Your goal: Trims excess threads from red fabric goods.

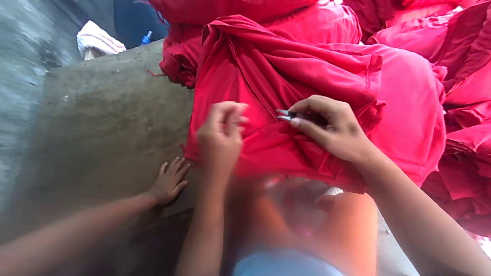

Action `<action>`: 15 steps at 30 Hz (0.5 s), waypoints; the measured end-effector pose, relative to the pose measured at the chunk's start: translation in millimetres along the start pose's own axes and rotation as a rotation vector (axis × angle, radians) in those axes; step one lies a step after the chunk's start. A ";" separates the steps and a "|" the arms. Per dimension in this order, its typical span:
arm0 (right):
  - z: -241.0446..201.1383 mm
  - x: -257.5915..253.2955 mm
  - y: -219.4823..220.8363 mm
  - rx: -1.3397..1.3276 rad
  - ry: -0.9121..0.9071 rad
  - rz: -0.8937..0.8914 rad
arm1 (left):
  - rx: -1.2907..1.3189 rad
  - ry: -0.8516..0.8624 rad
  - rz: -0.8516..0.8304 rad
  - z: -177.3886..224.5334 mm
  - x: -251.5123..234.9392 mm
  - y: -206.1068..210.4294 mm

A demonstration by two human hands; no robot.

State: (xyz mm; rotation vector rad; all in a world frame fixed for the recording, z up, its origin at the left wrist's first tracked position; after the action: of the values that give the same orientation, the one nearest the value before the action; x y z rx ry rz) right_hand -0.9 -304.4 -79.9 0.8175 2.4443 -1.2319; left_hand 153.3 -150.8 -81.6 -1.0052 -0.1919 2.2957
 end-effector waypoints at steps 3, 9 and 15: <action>-4.8 -2.9 -2.7 -0.059 0.006 0.024 | -0.116 -0.124 0.342 -17.0 19.4 -79.6; -55.2 -0.3 8.0 0.104 -0.091 -0.254 | -0.199 -0.218 0.189 -46.5 48.9 -98.5; 34.7 -9.0 -169.1 0.501 0.003 0.412 | -0.160 0.082 -0.082 -50.2 55.3 -97.8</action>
State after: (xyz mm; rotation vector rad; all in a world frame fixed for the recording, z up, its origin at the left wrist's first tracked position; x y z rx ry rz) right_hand -95.4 -415.9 12.4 1.3663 1.8400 -1.6775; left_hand 207.1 -45.4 -115.5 -1.1481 -0.3803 2.1868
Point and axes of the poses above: each hand's wrist, its own x-axis away from the middle knuckle, its own y-axis out of the palm, z = x × y, the point moved 9 cm from there along -x, towards the middle knuckle, and after that the axes turned 8 degrees about x, right-handed, at the moved point
